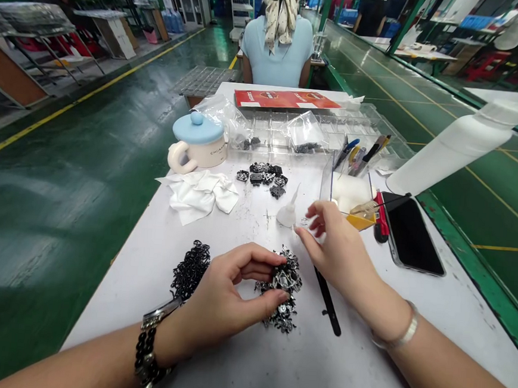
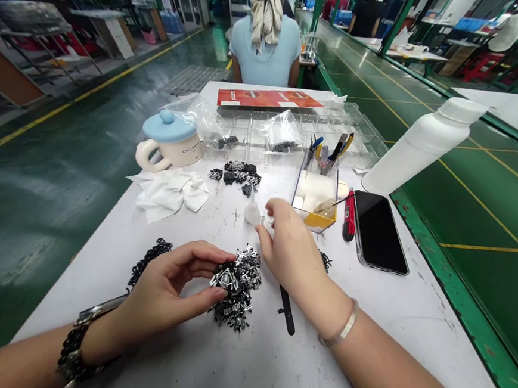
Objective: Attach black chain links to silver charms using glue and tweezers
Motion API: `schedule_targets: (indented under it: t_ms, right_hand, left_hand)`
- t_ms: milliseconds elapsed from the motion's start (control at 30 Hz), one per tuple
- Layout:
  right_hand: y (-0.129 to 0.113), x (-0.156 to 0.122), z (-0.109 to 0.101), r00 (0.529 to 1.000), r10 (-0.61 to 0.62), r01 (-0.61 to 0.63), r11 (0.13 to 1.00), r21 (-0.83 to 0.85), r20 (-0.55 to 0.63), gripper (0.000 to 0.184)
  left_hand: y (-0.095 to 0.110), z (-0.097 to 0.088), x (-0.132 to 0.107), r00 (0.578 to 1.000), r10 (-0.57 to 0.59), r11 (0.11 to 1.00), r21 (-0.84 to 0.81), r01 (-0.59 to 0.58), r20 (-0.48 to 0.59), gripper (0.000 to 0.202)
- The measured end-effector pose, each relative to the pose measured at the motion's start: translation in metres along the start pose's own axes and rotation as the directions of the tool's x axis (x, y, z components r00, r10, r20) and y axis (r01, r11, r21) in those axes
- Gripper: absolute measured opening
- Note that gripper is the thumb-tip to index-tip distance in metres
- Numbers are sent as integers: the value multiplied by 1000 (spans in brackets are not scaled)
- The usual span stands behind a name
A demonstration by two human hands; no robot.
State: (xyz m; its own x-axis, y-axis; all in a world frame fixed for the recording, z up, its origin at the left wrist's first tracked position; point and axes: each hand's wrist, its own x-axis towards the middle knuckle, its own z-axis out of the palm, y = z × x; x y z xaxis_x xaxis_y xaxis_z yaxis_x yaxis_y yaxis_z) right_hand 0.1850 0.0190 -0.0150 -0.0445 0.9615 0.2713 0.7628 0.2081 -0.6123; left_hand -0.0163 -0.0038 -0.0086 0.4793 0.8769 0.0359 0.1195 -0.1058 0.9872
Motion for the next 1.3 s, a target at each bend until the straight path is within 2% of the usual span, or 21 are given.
schedule_targets:
  t_ms: [33,67,100,167,200,400,667,833,933,1067,1300]
  right_hand:
    - [-1,-6,-9,996,-52,53,998,-13,68,13]
    - [-2,-12,-18,968,-131,139,990,-23,214,7]
    - [-3,-16,-25,922,-173,191,981,-19,345,7]
    - [-2,-23,-33,831,-206,250,968,-16,516,11]
    - [-1,-24,-34,813,-202,258,966,-26,546,12]
    - [2,-21,-25,776,-215,303,951,-51,593,12]
    - [2,-23,-24,766,-154,212,977,-18,624,5]
    - [2,-19,-34,778,-165,162,985,61,607,7]
    - [1,-19,-41,820,-218,168,975,142,529,9]
    - [-1,-23,-41,873,-339,237,923,304,350,9]
    - [-6,-27,-32,908,-386,315,885,344,160,4]
  left_hand:
    - [0,0,0,1000,-4,1000,-5,4,0,31]
    - [-1,0,0,1000,-9,1000,-11,9,1,31]
    - [-1,0,0,1000,-15,1000,-19,15,1,31]
    - [-2,1,1,1000,-24,999,-33,24,6,31]
    - [-2,1,1,1000,-27,999,-34,27,7,30]
    - [-1,0,3,1000,-10,1000,-12,10,-4,30]
    - [-2,0,1,1000,17,1000,6,-17,-18,30]
    - [-3,-2,2,999,49,998,-28,-48,7,31]
    - [-2,-3,2,987,108,991,-88,-99,114,35]
    - [2,-4,-2,941,201,970,-189,-152,271,40]
    - [3,-3,-3,921,300,951,-146,-271,248,41]
